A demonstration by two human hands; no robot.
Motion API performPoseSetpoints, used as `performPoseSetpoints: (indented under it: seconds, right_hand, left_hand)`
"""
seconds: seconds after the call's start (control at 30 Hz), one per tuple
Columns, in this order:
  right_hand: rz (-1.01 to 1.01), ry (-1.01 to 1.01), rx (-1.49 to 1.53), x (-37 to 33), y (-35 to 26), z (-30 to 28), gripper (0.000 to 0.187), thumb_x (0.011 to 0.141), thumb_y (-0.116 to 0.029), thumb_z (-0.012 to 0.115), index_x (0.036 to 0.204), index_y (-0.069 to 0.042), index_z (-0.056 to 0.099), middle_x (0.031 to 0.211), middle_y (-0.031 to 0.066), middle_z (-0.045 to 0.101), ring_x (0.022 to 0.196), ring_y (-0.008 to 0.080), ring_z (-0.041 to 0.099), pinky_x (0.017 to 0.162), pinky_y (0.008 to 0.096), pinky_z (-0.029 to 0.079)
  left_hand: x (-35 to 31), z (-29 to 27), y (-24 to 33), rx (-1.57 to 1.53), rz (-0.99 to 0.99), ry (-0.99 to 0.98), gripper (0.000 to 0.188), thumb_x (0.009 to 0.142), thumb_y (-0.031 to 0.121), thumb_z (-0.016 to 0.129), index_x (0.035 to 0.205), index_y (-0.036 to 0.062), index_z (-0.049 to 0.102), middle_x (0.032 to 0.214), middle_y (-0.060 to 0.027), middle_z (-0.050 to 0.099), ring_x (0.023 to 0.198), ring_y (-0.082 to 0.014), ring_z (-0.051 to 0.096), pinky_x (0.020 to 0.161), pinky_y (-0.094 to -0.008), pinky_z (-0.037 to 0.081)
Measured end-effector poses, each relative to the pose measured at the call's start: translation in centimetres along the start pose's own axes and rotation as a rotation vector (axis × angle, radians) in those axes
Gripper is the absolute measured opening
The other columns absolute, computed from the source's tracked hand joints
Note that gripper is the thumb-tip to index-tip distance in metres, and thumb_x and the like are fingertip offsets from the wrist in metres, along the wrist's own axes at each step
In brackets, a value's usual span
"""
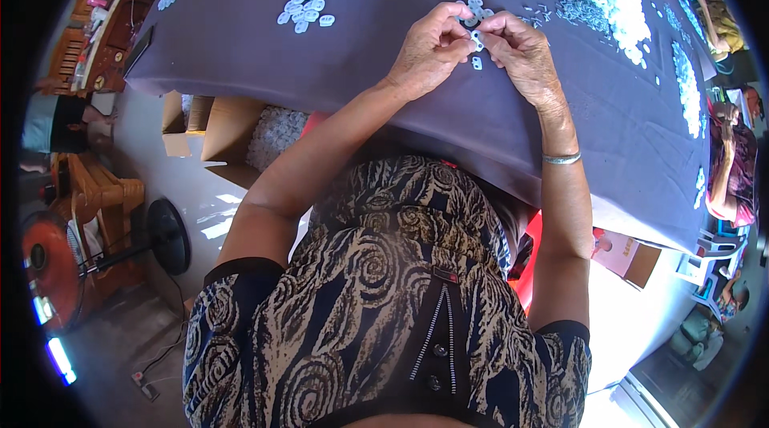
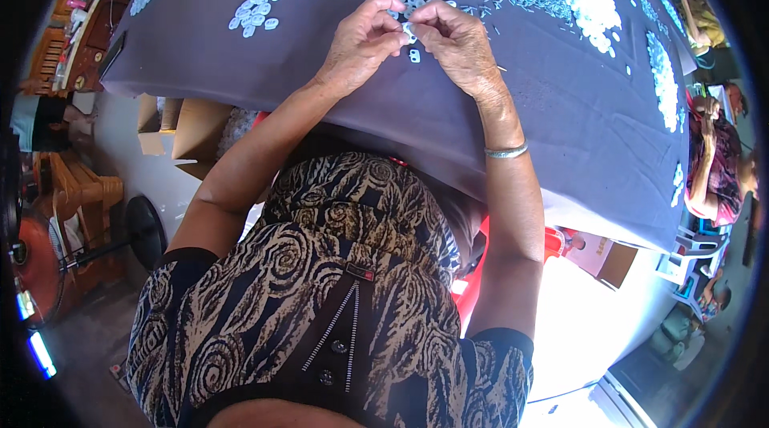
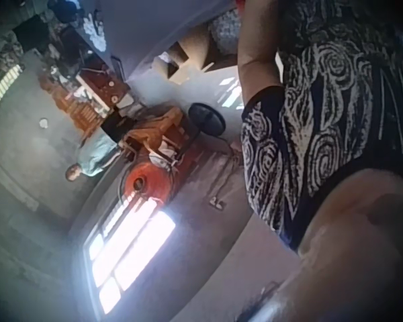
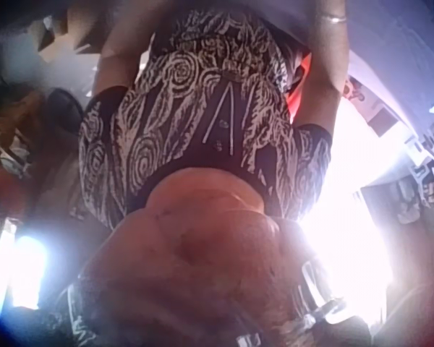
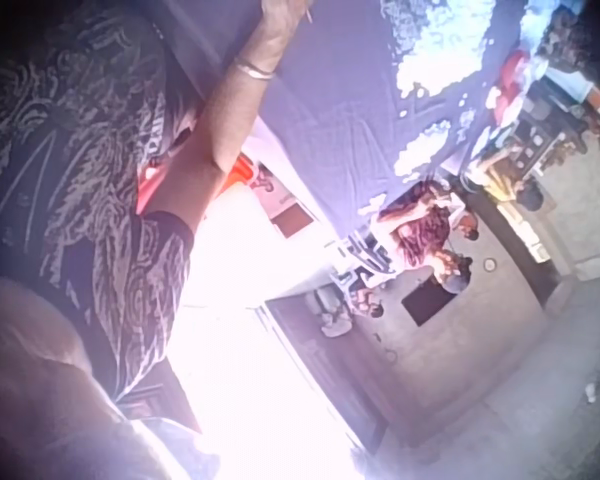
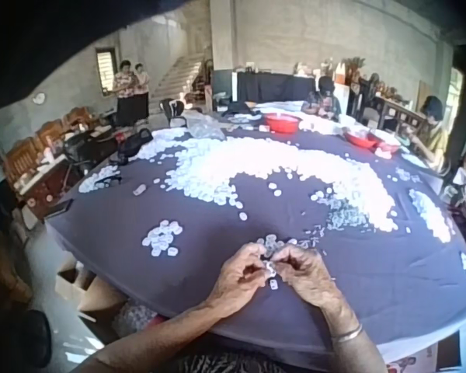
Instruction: The recorder is sorting and threading small white plastic fasteners onto a thin wire at a workshop table.
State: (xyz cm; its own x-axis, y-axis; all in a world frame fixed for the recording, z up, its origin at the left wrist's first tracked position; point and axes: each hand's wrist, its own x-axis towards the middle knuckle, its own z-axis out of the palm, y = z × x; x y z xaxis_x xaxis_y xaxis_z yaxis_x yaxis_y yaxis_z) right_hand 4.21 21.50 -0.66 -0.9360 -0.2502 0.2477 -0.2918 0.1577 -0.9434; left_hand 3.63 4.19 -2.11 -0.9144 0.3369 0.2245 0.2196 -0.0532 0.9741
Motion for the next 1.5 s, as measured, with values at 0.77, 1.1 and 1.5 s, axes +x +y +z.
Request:
performPoseSetpoints:
  seconds: [0.77,1.1,1.5]
  right_hand:
    - [-0.178,0.087,-0.347,-0.2,-1.0,1.2,0.027,0.075,0.006,0.066,0.096,-0.007,0.058,0.074,-0.0046,0.056,0.060,0.0001,0.047,0.052,0.0179,0.042]
    - [-0.258,0.055,-0.550,-0.6,-2.3,1.5,0.031,0.074,-0.004,0.072,0.100,-0.006,0.057,0.074,0.0037,0.054,0.055,0.0089,0.049,0.051,0.0258,0.043]
    - [-0.282,-0.102,-0.781,-0.8,-1.8,1.8,0.025,0.084,-0.019,0.065,0.094,0.001,0.053,0.079,0.0185,0.062,0.071,0.0373,0.062,0.059,0.0420,0.049]
  left_hand:
    - [0.3,-0.7,0.5,-0.224,-0.076,-0.009,0.028,0.088,0.010,0.061,0.114,0.0038,0.053,0.081,-0.0012,0.056,0.068,-0.0071,0.048,0.059,-0.0198,0.040]
    - [0.4,-1.0,-1.2,-0.163,0.023,-0.023,0.034,0.086,0.008,0.064,0.117,0.0049,0.050,0.079,0.0000,0.056,0.063,-0.0041,0.044,0.056,-0.0188,0.038]
    - [0.6,-2.1,0.5,-0.162,-0.115,-0.172,0.033,0.086,0.002,0.058,0.118,0.0064,0.051,0.081,-0.0011,0.054,0.063,-0.0053,0.040,0.056,-0.0197,0.034]
